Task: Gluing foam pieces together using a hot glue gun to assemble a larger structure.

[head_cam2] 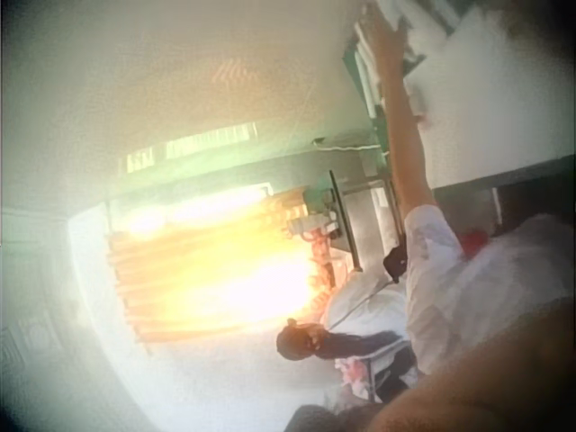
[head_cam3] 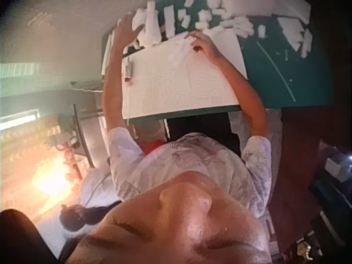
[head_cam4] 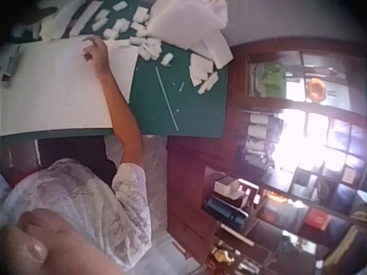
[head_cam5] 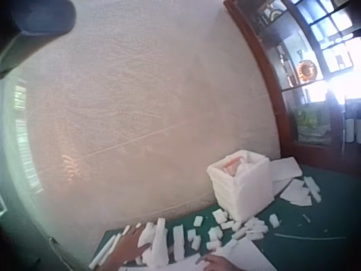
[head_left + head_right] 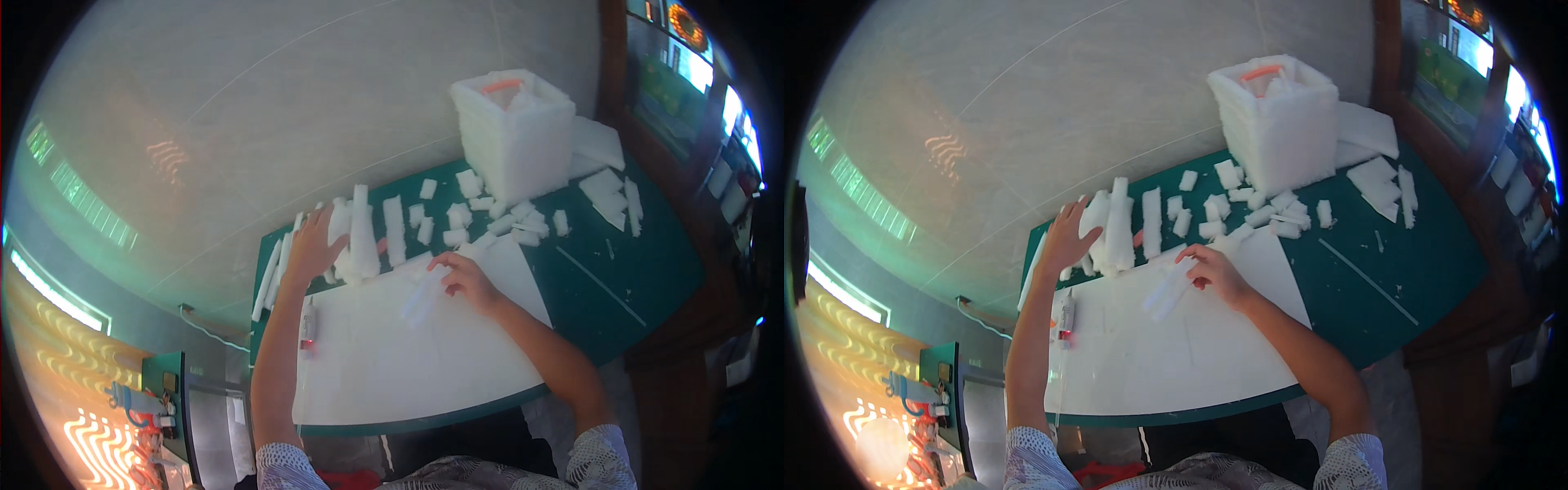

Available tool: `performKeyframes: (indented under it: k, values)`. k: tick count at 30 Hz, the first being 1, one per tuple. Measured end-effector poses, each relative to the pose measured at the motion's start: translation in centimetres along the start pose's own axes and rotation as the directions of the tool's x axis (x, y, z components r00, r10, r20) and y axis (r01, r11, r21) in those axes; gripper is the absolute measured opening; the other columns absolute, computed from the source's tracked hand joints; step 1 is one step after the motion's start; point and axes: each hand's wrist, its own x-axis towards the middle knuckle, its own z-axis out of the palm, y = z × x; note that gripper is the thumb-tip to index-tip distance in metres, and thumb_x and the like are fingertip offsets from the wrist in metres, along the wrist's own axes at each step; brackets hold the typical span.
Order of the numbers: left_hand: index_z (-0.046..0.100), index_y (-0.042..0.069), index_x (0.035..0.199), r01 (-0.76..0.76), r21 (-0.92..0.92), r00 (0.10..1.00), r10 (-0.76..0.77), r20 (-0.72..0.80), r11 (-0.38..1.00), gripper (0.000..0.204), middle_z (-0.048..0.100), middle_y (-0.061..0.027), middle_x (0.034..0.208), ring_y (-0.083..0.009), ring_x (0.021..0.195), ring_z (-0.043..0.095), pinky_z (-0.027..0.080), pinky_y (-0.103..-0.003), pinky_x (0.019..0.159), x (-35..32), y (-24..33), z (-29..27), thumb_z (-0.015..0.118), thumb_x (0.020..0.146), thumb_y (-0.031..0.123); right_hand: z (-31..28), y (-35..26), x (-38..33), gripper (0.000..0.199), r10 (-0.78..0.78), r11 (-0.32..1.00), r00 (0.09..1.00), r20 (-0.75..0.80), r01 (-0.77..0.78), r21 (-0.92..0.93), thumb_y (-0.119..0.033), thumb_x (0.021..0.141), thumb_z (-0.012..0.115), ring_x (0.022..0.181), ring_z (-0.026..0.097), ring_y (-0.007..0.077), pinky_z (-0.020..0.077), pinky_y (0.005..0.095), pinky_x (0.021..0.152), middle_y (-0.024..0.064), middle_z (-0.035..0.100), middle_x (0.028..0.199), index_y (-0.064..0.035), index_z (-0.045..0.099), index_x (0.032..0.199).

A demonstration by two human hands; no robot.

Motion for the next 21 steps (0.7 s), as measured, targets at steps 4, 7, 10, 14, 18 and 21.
performKeyframes:
  k: [4,7,10,14,18,21]
  values:
    - [0.052,0.004,0.131,-0.094,-0.229,0.995,0.081,-0.063,0.969,0.053,0.056,-0.0177,0.127,-0.0371,0.118,0.053,0.043,-0.044,0.099,-3.3,2.6,0.4,0.070,0.084,0.020,0.3,0.0,-0.1,0.027,-0.037,0.998,0.999,-0.002,0.037,-0.049,-0.009,0.082,0.055,0.068,0.048,0.0093,0.0393,0.0219,0.062,0.0023,0.056,0.080,-0.0055,0.060,0.108]
    - [0.054,0.004,0.128,-0.032,-0.412,0.995,0.068,0.072,0.911,0.047,0.056,-0.0175,0.126,-0.0353,0.116,0.055,0.045,-0.042,0.097,-6.3,6.6,-0.3,0.069,0.086,0.018,0.1,-0.1,-0.6,0.026,-0.058,0.994,0.998,0.007,0.059,-0.090,-0.006,0.082,0.058,0.068,0.048,0.0083,0.0388,0.0215,0.062,0.0016,0.056,0.080,-0.0069,0.060,0.108]
    - [0.054,0.003,0.128,0.120,-0.560,0.962,0.042,0.268,0.820,0.044,0.060,-0.0182,0.121,-0.0340,0.111,0.059,0.048,-0.039,0.092,-9.2,10.3,-1.4,0.068,0.089,0.019,1.1,0.1,-0.5,0.031,-0.035,0.993,0.998,0.045,0.040,-0.115,-0.005,0.082,0.063,0.071,0.048,0.0079,0.0388,0.0215,0.062,0.0014,0.056,0.084,-0.0081,0.060,0.113]
    - [0.053,0.004,0.127,0.284,-0.628,0.901,0.022,0.433,0.724,0.041,0.066,-0.0194,0.110,-0.0343,0.100,0.066,0.051,-0.037,0.087,-10.1,10.4,-0.2,0.066,0.092,0.022,1.1,0.9,-0.6,0.040,-0.099,0.970,0.984,0.150,0.128,-0.205,-0.002,0.082,0.065,0.077,0.050,0.0088,0.0408,0.0215,0.068,0.0020,0.057,0.096,-0.0069,0.061,0.122]
    - [0.055,0.005,0.125,0.249,-0.659,0.933,0.006,0.360,0.709,0.037,0.066,-0.0195,0.112,-0.0375,0.100,0.065,0.050,-0.038,0.088,-11.2,8.9,0.3,0.065,0.091,0.017,1.6,0.4,-0.7,0.039,-0.136,0.947,0.983,0.119,0.165,-0.276,-0.006,0.081,0.066,0.075,0.049,0.0092,0.0418,0.0212,0.070,0.0009,0.058,0.093,-0.0071,0.066,0.121]
    - [0.056,0.005,0.124,0.149,-0.591,0.970,0.000,0.245,0.793,0.036,0.065,-0.0182,0.115,-0.0381,0.104,0.061,0.049,-0.040,0.091,-12.3,7.9,0.4,0.065,0.089,0.013,0.7,0.1,-0.6,0.034,-0.153,0.963,0.988,0.019,0.153,-0.220,-0.006,0.081,0.064,0.073,0.048,0.0086,0.0418,0.0211,0.069,0.0006,0.058,0.088,-0.0051,0.067,0.115]
